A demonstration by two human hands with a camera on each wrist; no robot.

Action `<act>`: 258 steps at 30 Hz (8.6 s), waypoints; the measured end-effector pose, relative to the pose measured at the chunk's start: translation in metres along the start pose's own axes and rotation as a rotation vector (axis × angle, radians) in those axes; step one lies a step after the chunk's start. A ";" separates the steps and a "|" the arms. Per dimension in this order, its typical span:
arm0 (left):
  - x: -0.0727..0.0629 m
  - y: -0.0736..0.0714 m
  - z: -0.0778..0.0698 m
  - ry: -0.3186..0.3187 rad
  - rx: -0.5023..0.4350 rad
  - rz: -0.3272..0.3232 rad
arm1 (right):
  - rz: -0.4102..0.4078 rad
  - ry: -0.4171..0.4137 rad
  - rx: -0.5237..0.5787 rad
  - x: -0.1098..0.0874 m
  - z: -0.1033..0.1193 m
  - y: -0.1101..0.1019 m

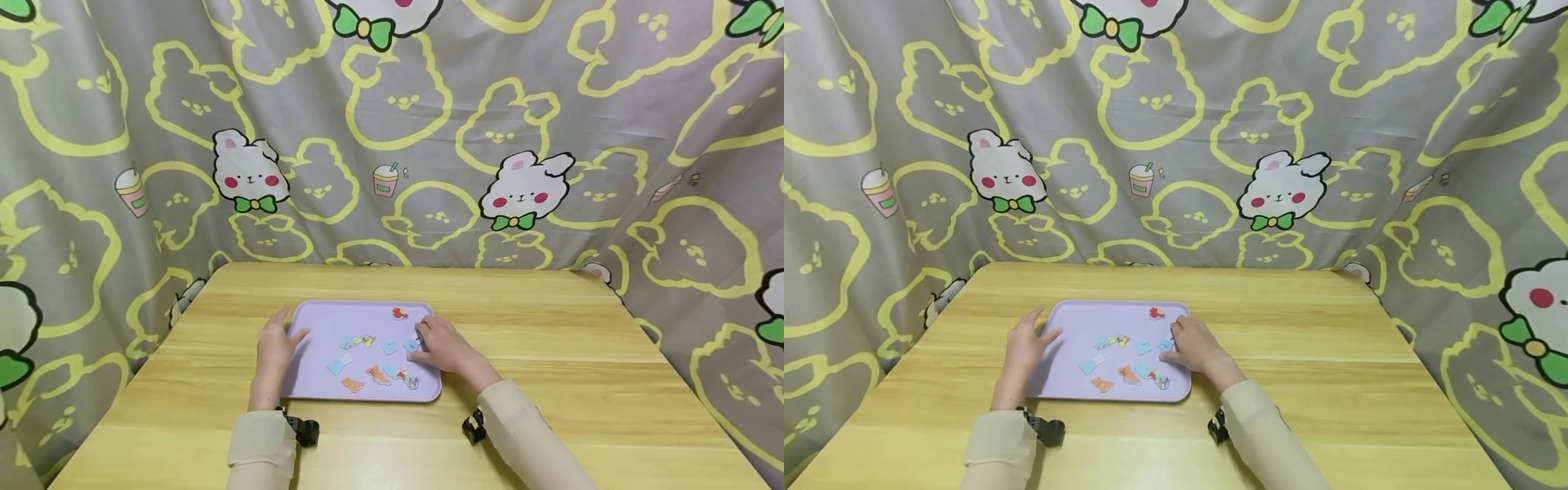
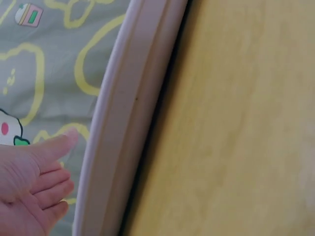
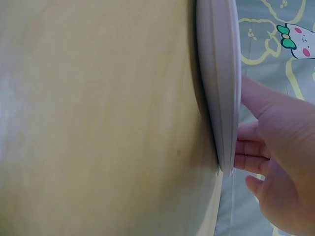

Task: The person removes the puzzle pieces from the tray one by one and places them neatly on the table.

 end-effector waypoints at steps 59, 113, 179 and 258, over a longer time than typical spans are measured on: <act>-0.011 0.013 0.041 -0.140 -0.165 0.040 | -0.146 -0.021 0.572 0.006 -0.005 -0.012; -0.009 0.016 0.058 -0.134 -0.232 0.101 | -0.110 0.067 0.666 -0.008 -0.071 -0.011; -0.008 0.017 0.061 -0.136 -0.232 0.116 | 0.164 -0.112 0.172 -0.013 -0.090 -0.018; -0.007 0.018 0.061 -0.133 -0.250 0.099 | 0.169 -0.372 0.161 -0.029 0.033 0.004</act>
Point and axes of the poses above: each hand's wrist, its own x-axis towards the middle knuckle, its own y-axis out of the palm, z = x × y, the point moved 9 cm from there along x, towards the middle knuckle, and after that the axes turned 14 degrees about y, right-handed, at the moved point
